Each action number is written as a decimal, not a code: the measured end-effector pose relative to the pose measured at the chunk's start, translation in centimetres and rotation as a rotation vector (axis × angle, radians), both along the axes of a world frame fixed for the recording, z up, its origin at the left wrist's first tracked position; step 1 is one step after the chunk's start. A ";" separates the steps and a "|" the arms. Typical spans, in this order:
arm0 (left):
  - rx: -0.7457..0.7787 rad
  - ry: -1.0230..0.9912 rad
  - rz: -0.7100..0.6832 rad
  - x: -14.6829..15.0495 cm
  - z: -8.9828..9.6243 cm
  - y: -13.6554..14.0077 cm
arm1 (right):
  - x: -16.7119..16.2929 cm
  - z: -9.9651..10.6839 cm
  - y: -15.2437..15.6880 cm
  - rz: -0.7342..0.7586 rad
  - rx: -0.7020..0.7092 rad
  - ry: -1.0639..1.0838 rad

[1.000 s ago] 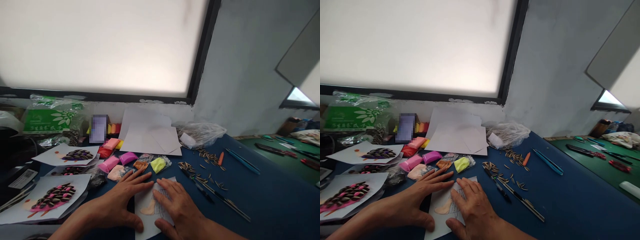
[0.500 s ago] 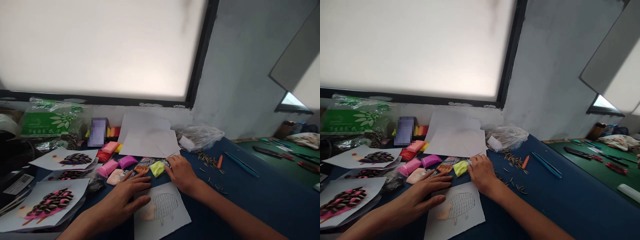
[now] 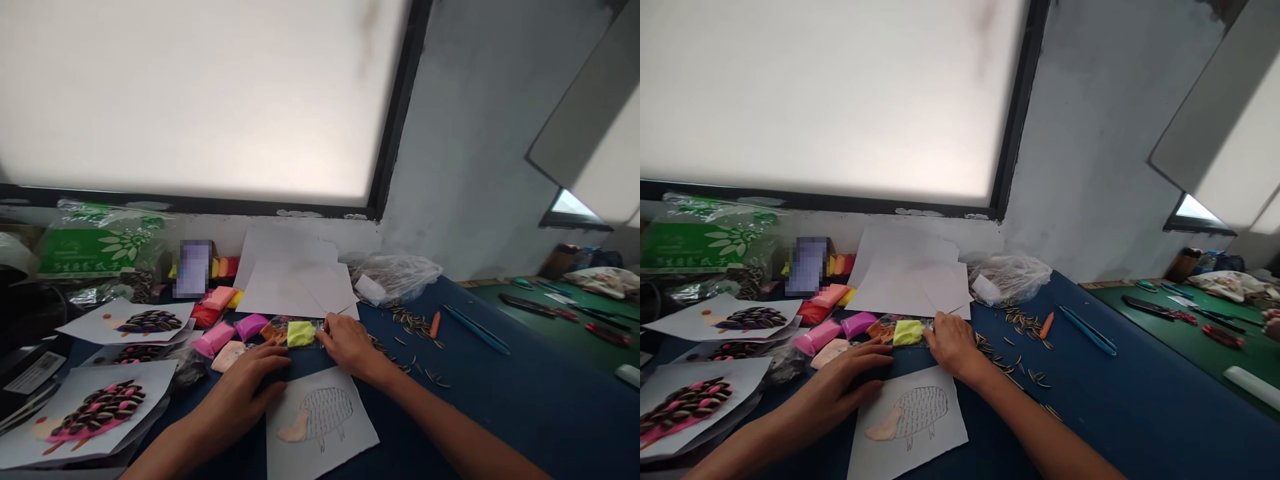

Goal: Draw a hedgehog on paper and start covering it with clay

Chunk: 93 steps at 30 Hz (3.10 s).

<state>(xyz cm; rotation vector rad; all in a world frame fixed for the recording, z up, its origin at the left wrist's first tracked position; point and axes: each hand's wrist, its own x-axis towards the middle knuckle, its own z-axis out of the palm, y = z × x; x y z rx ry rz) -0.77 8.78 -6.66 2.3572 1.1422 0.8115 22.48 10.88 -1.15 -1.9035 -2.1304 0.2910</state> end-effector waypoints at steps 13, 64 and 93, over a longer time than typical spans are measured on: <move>-0.037 -0.180 0.188 0.6 3.3 -0.1 | -0.8 1.0 -1.1 0.173 0.067 0.663; -0.434 -0.521 0.058 0.9 2.0 -0.4 | -2.1 1.2 -2.4 0.241 -0.321 1.047; 0.189 0.116 0.059 0.6 1.2 -0.1 | 1.0 0.5 -0.5 0.131 0.248 0.077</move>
